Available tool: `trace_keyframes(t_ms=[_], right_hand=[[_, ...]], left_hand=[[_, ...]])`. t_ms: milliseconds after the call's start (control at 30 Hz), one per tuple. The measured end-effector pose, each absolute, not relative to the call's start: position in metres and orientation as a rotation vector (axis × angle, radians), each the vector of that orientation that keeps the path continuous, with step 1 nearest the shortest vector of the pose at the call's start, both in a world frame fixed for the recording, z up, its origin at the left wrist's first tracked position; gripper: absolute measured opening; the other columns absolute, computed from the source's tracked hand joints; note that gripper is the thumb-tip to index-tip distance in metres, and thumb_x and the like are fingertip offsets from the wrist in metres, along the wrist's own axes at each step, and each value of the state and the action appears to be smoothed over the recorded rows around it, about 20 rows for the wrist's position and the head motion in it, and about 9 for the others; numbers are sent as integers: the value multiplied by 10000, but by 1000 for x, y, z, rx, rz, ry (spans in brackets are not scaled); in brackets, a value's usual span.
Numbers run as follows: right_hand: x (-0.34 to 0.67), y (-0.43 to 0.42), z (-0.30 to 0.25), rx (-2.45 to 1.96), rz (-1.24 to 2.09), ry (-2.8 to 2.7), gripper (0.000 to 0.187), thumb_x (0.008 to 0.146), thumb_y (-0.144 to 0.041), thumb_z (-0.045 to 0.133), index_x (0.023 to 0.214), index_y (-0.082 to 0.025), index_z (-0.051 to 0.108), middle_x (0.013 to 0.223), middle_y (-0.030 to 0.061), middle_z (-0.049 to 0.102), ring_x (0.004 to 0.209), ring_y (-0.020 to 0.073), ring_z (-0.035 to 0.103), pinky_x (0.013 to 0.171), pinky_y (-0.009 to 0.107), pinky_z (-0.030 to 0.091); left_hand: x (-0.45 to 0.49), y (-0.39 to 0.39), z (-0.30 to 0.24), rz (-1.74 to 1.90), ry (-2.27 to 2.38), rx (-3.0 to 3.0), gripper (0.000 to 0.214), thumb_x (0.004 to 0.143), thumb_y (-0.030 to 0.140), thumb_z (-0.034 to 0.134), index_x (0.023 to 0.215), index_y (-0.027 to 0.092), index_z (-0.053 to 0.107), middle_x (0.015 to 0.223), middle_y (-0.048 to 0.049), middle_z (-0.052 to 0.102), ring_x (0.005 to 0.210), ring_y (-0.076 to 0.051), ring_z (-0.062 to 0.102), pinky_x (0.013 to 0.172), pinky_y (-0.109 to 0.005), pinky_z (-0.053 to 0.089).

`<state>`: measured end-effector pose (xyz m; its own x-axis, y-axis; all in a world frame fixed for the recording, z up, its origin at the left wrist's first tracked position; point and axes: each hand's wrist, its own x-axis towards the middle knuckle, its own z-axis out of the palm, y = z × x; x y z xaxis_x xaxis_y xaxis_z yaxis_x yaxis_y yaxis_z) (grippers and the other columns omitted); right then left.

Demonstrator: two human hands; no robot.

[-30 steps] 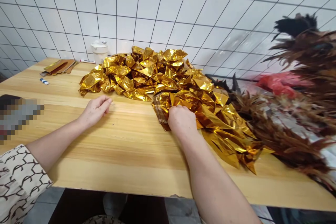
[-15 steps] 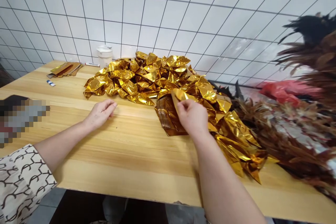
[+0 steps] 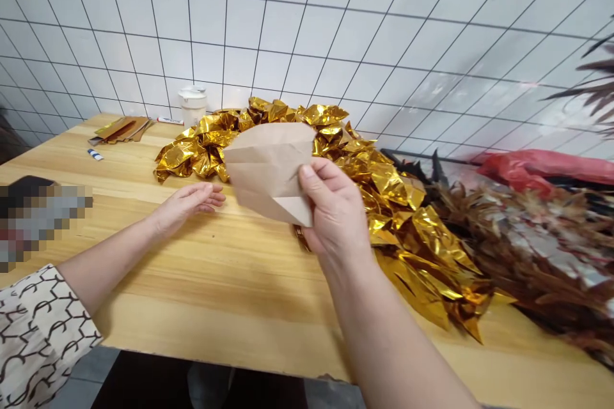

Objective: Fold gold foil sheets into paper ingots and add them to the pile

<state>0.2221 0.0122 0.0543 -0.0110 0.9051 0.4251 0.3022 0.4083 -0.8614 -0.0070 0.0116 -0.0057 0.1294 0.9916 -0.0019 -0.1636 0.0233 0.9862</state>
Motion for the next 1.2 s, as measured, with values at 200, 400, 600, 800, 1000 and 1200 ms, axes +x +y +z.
trace_keyframes(t_ms=[200,400,600,800,1000,1200], right_hand=[[191,23,34,-891,1227,-1163,338,531,-418,848,631,-228,587,614,-41,608,546,112,539,550,249,477],[193,28,12,-947,1408,-1068,347,442,-366,888,600,-209,622,569,-62,585,508,69,486,516,199,430],[187,17,13,-945,1539,-1077,410,435,-421,886,734,-219,691,680,-19,695,612,134,610,616,260,495],[187,13,16,-928,1538,-1097,388,434,-381,887,747,-223,721,718,-7,731,617,131,630,633,258,503],[190,16,14,-951,1503,-1088,261,483,-303,842,701,-229,719,721,0,736,620,153,643,651,303,525],[193,20,12,-953,1410,-1129,133,527,-225,761,651,-241,716,695,-19,720,650,147,648,708,309,528]], left_hand=[[-11,8,6,1207,849,899,552,398,532,889,752,150,704,752,-41,721,709,-158,638,706,-272,485],[-10,7,10,1257,857,807,476,376,329,932,766,136,738,730,-50,742,650,-159,650,673,-280,509],[-14,9,8,1221,899,847,401,426,296,908,744,121,738,714,-64,738,629,-160,646,650,-271,497],[-18,11,7,1264,952,896,348,445,255,871,748,143,742,711,-46,734,629,-155,642,641,-266,489],[-20,11,11,1326,944,872,252,445,157,798,690,158,737,644,-21,712,620,-156,630,655,-278,486],[-25,16,15,1376,999,862,96,477,70,646,534,145,667,565,-6,661,538,-111,570,550,-213,439]])
